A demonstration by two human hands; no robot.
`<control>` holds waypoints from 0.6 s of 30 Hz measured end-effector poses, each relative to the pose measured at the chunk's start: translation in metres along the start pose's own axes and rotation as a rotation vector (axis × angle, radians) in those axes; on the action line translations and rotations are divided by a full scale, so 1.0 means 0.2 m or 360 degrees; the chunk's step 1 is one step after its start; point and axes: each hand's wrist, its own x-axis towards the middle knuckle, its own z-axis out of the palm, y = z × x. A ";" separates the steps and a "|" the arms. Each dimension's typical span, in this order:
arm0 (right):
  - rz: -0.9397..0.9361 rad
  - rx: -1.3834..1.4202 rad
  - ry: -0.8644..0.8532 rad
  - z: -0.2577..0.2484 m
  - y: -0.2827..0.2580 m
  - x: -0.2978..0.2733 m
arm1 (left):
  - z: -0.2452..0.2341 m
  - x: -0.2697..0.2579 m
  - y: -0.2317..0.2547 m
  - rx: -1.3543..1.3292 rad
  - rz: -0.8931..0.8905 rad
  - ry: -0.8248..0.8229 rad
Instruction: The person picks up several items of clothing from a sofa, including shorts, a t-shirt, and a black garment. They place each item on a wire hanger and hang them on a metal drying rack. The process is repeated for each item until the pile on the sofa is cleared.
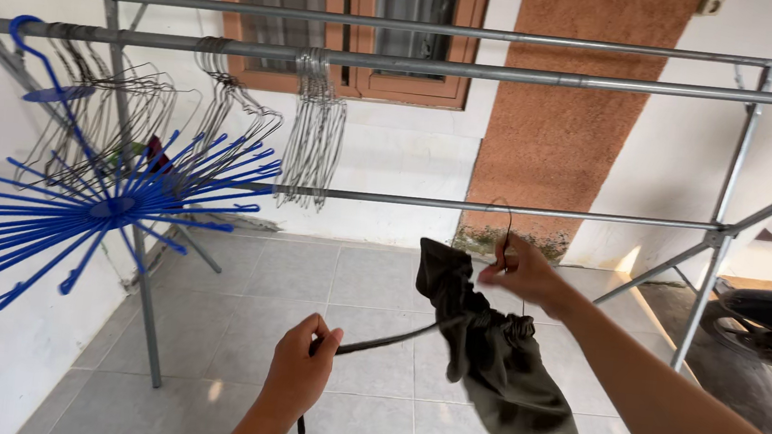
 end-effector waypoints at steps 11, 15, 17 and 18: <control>-0.0222 -0.0343 0.0161 -0.24 -0.18 0.00 | 0.27 0.18 0.13 0.0579 -0.0151 -0.0759; -0.0353 -0.0549 0.0182 -0.26 -0.21 0.05 | 0.42 0.34 0.22 0.0585 0.0204 -0.0349; -0.0313 -0.0653 0.0217 -0.29 -0.26 0.05 | 0.46 0.43 0.28 0.0607 0.0338 -0.0126; -0.0320 -0.0697 0.0231 -0.31 -0.29 0.05 | 0.48 0.48 0.31 0.0615 0.0355 -0.0093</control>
